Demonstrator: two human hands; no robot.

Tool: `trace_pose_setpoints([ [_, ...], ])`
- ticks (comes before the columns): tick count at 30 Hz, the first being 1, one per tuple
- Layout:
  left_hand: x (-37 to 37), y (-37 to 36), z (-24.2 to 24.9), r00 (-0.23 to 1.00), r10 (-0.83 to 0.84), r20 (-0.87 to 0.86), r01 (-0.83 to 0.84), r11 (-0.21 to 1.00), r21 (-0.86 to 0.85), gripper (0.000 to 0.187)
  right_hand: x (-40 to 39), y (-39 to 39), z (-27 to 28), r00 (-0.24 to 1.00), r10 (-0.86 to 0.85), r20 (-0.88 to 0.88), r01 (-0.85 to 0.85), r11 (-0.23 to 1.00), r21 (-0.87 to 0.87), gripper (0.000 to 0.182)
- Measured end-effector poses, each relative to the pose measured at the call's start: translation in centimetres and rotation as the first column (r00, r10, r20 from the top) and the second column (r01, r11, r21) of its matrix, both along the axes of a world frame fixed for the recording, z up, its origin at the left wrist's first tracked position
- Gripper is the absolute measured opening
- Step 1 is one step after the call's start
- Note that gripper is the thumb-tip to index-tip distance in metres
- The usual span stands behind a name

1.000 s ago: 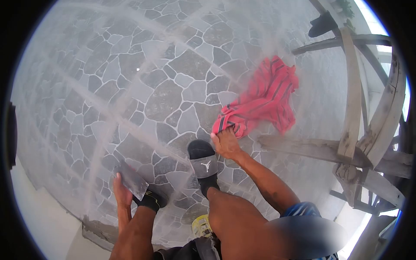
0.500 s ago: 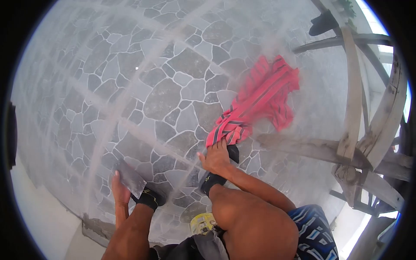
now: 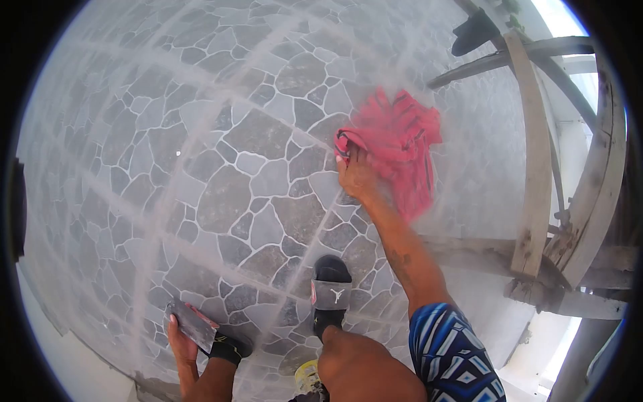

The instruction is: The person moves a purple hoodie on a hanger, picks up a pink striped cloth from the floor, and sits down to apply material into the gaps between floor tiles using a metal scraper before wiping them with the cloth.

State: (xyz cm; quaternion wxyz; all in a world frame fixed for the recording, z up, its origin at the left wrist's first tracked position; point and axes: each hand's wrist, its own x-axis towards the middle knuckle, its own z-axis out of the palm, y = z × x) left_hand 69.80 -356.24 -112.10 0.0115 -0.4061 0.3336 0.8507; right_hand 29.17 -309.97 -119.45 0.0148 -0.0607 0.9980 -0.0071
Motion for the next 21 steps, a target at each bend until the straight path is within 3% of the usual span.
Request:
trace_pose_setpoints([
  [2, -0.4, -0.2, 0.2, 0.999, -0.015, 0.029, 0.015, 1.0, -0.007, 0.056, -6.6, 1.7, 2.8, 0.95, -0.148, 0.275, 0.163, 0.986, -0.033, 0.069],
  [4, -1.0, 0.1, 0.4, 0.998, -0.014, 0.059, 0.016, 0.999, -0.033, 0.056, -11.4, 3.5, 3.7, 0.866, -0.171, 0.469, 0.239, 0.967, -0.089, 0.066],
  [6, -1.6, 0.2, 0.8, 0.996, -0.038, 0.076, 0.04, 0.999, -0.024, 0.055, -13.0, 6.1, 0.8, 0.844, -0.114, 0.524, 0.258, 0.943, -0.211, 0.064],
  [7, -1.9, 0.2, 0.8, 0.996, -0.047, 0.079, 0.049, 0.999, -0.021, 0.055, -11.4, 5.8, -0.5, 0.96, 0.053, 0.276, -0.061, 0.998, 0.02, 0.054],
  [8, -1.9, 0.2, 0.9, 0.995, -0.056, 0.077, 0.058, 0.998, -0.019, 0.055, -8.1, 4.4, -1.6, 0.954, 0.294, 0.067, -0.299, 0.9, 0.318, 0.051],
  [9, -2.0, 0.3, 0.8, 0.996, -0.064, 0.07, 0.065, 0.998, -0.018, 0.056, -4.1, -0.2, 1.0, 1.0, 0.01, 0.026, -0.011, 0.999, 0.038, 0.053],
  [11, -1.8, 0.3, 0.6, 0.996, -0.066, 0.059, 0.067, 0.998, -0.02, 0.056, 3.9, -3.2, -0.8, 0.987, 0.111, -0.114, -0.122, 0.988, -0.09, 0.055],
  [13, -1.5, 0.4, 0.5, 0.997, -0.057, 0.052, 0.058, 0.998, -0.025, 0.056, 12.1, -5.9, 0.9, 0.979, 0.205, -0.016, -0.205, 0.974, -0.098, 0.063],
  [15, -1.4, 0.4, 0.5, 0.996, -0.062, 0.058, 0.064, 0.997, -0.034, 0.055, 18.2, -7.5, 3.2, 0.92, 0.339, 0.199, -0.336, 0.941, -0.048, 0.065],
  [16, -1.4, 0.4, 0.5, 0.996, -0.066, 0.061, 0.068, 0.997, -0.038, 0.055, 19.0, -7.4, 3.7, 0.901, 0.386, 0.196, -0.374, 0.922, -0.095, 0.064],
  [18, -1.7, 0.7, 0.7, 0.993, -0.073, 0.093, 0.078, 0.996, -0.054, 0.055, 19.5, -6.7, 4.1, 0.862, 0.472, 0.183, -0.441, 0.878, -0.189, 0.061],
  [20, -1.9, 0.5, 0.8, 0.989, -0.085, 0.123, 0.095, 0.993, -0.074, 0.056, 15.1, -4.9, 3.6, 0.873, 0.418, 0.251, -0.358, 0.899, -0.252, 0.057],
  [21, -1.8, 0.4, 0.8, 0.986, -0.09, 0.139, 0.102, 0.991, -0.084, 0.057, 11.3, -3.6, 3.2, 0.897, 0.34, 0.282, -0.322, 0.94, -0.11, 0.051],
])
